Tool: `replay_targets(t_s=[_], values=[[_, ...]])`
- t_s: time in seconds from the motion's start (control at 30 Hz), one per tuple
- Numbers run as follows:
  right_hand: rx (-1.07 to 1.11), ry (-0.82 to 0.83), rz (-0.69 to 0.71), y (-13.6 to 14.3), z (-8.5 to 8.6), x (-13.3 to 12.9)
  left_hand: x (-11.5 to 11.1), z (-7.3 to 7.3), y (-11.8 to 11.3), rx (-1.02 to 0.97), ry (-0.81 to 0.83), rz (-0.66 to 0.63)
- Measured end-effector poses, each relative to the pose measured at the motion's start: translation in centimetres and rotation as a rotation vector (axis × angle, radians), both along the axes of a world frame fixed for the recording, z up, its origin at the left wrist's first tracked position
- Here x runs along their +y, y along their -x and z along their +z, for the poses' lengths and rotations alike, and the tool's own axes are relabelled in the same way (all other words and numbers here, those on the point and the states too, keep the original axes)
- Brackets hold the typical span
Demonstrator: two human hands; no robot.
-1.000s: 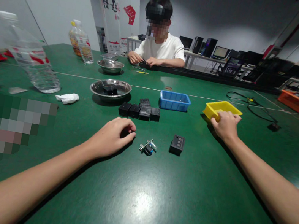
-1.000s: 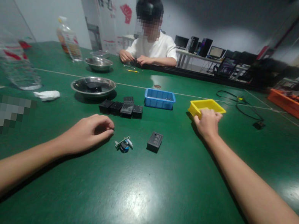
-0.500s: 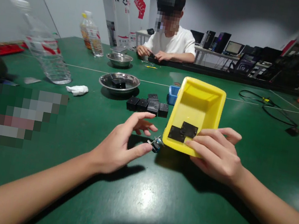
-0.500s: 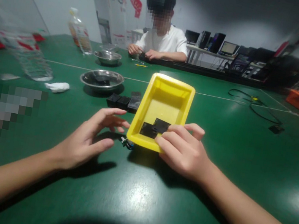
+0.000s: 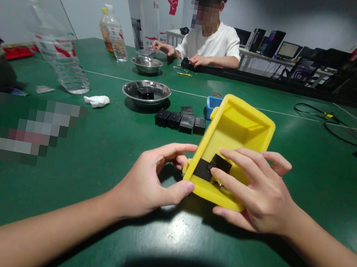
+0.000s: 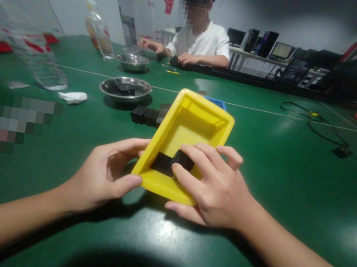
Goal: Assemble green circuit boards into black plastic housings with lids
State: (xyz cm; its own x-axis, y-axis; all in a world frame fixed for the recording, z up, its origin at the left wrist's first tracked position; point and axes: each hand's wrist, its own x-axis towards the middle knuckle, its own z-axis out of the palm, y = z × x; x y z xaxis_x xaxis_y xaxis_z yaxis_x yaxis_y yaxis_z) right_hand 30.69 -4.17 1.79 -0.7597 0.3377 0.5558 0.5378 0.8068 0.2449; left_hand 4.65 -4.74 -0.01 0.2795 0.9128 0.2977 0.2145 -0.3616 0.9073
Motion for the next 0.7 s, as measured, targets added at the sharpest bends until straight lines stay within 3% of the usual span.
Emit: replay_targets(t_s=[0.27, 0.7], values=[[-0.154, 0.015, 0.019, 0.18, 0.31, -0.12, -0.27, 0.22, -0.01, 0.087, -0.018, 0.014], [-0.162, 0.052, 0.001, 0.37, 0.73, -0.20, -0.45, 0.56, -0.23, 0.116, -0.028, 0.022]])
